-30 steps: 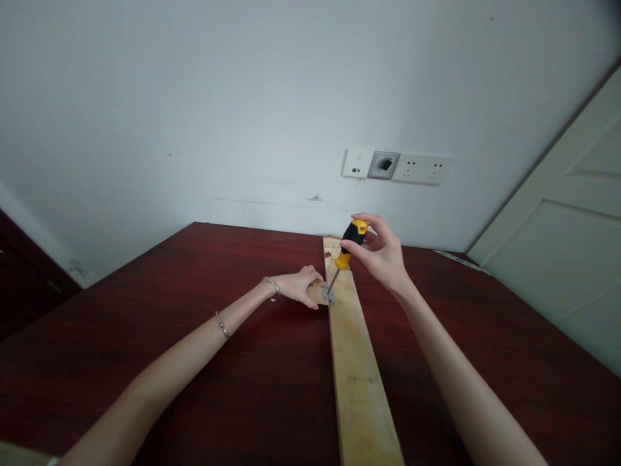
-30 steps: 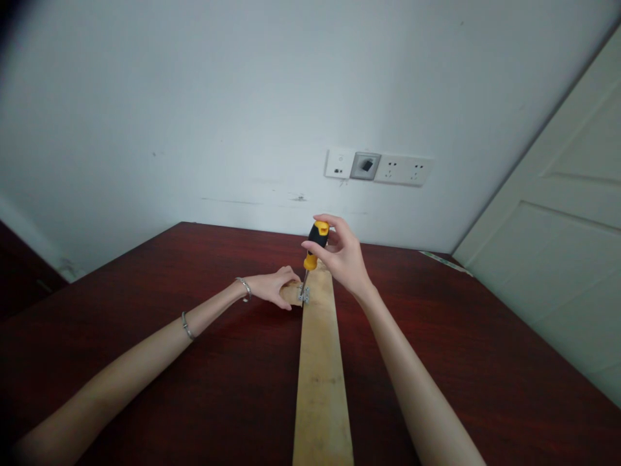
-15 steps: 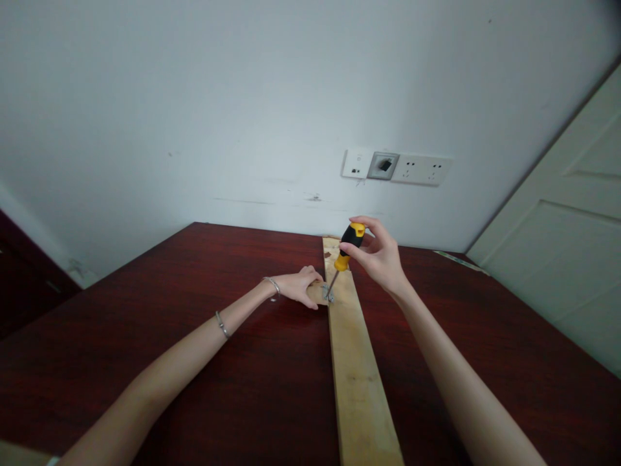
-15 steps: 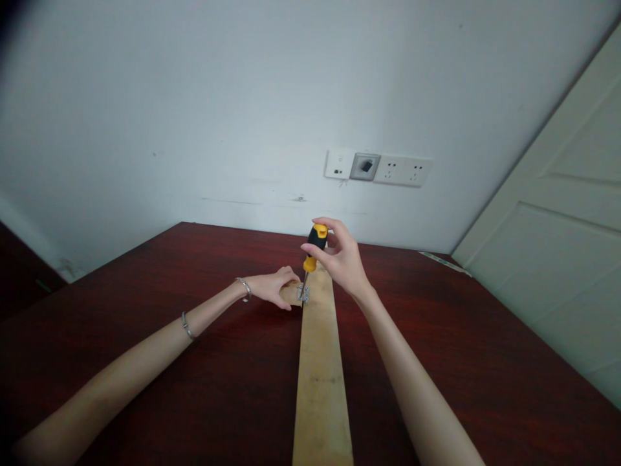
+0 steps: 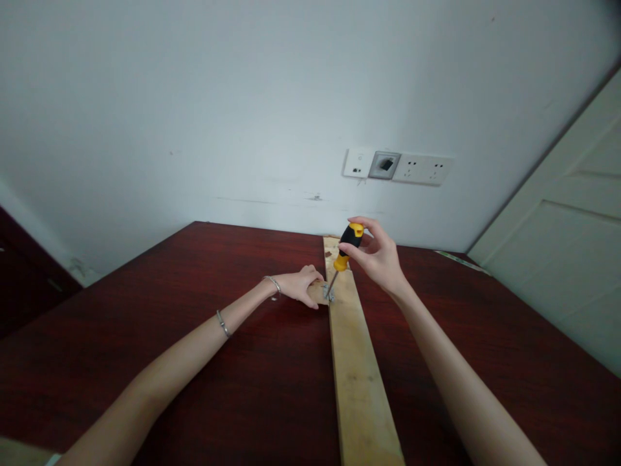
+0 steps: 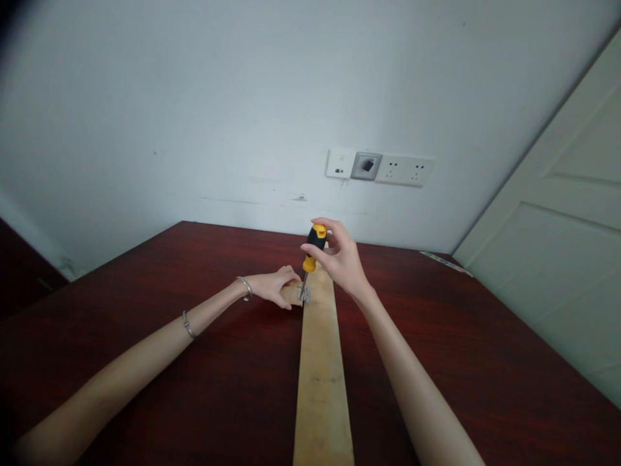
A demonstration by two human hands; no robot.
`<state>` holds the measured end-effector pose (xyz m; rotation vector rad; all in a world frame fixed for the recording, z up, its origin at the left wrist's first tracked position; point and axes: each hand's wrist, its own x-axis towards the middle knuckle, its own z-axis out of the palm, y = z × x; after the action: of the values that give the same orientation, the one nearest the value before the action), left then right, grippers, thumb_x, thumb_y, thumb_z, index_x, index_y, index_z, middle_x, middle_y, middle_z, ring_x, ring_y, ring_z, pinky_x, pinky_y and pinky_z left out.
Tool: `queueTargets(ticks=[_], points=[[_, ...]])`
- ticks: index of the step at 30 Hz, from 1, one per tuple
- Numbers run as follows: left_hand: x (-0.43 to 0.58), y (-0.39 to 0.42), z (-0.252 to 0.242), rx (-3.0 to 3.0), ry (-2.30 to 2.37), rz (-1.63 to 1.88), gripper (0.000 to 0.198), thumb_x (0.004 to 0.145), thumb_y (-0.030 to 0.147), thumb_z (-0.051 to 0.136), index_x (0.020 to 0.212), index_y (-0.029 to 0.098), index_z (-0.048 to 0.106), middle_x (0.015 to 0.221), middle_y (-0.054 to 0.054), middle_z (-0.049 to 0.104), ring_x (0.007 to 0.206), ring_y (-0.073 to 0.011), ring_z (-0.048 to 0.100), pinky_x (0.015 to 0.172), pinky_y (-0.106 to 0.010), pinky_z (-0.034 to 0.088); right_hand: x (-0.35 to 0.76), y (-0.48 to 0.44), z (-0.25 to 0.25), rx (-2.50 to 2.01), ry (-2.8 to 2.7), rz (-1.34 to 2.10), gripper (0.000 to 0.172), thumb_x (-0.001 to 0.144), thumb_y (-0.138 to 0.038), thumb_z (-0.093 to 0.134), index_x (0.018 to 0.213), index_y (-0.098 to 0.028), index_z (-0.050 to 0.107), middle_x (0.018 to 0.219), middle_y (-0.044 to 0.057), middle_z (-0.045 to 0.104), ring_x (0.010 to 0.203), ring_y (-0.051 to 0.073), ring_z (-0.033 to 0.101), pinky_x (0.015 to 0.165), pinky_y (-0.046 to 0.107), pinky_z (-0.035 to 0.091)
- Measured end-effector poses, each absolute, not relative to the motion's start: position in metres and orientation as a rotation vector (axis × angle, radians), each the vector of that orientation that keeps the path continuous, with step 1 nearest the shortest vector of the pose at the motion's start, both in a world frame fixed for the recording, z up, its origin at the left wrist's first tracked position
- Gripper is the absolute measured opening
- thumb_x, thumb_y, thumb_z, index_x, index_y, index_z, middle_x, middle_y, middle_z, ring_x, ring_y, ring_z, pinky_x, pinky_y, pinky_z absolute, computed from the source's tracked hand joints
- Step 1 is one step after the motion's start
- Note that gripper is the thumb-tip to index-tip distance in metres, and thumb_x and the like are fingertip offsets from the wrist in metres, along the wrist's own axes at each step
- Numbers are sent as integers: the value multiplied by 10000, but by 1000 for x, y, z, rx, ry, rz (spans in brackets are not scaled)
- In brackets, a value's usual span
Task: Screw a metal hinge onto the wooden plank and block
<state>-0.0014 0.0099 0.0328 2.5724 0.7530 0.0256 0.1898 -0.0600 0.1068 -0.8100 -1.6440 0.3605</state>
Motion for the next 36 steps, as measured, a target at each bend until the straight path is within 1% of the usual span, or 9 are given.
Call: queueTargets(ticks=[6, 10, 16, 23, 30, 36], points=[[-2, 12, 31, 2574, 740, 42, 686, 609, 475, 722, 1164, 191, 437, 1058, -48, 371, 1064, -238, 404, 924, -326, 372, 191, -56, 102, -804, -1651, 385, 440, 733, -336, 670, 1148, -273, 540, 1088, 48, 538, 919, 182, 555, 780, 351, 530], [-2, 11, 31, 2572, 746, 31, 678, 615, 487, 715, 1166, 209, 432, 1060, -42, 371, 1067, -237, 406, 924, -329, 369, 192, -55, 102, -803, -1625, 413, 448, 727, -350, 672, 1148, -278, 539, 1103, 48, 531, 898, 176, 562, 745, 335, 544], [-1, 11, 31, 2581, 751, 16, 707, 612, 505, 707, 1178, 186, 428, 1068, -51, 371, 1073, -241, 401, 928, -330, 365, 192, -57, 106, -783, -1615, 397, 443, 723, -356, 674, 1141, -291, 544, 1102, 42, 521, 875, 173, 560, 720, 332, 550], [-1, 10, 32, 2582, 774, 19, 694, 603, 495, 715, 1172, 212, 436, 1068, -44, 371, 1076, -243, 398, 929, -337, 362, 190, -58, 104, -802, -1655, 346, 441, 740, -346, 665, 1159, -287, 540, 1088, 46, 541, 951, 193, 552, 806, 360, 522], [-1, 11, 32, 2583, 762, 16, 694, 610, 500, 713, 1170, 200, 436, 1078, -51, 371, 1073, -240, 399, 930, -331, 362, 190, -57, 103, -816, -1671, 346, 450, 748, -357, 650, 1174, -288, 523, 1083, 49, 533, 940, 193, 549, 766, 355, 534], [-2, 11, 32, 2573, 760, 9, 699, 613, 532, 698, 1176, 209, 440, 1075, -49, 375, 1075, -245, 397, 934, -345, 357, 187, -61, 105, -823, -1691, 275, 441, 715, -351, 692, 1126, -290, 544, 1062, 40, 530, 947, 196, 543, 750, 343, 536]])
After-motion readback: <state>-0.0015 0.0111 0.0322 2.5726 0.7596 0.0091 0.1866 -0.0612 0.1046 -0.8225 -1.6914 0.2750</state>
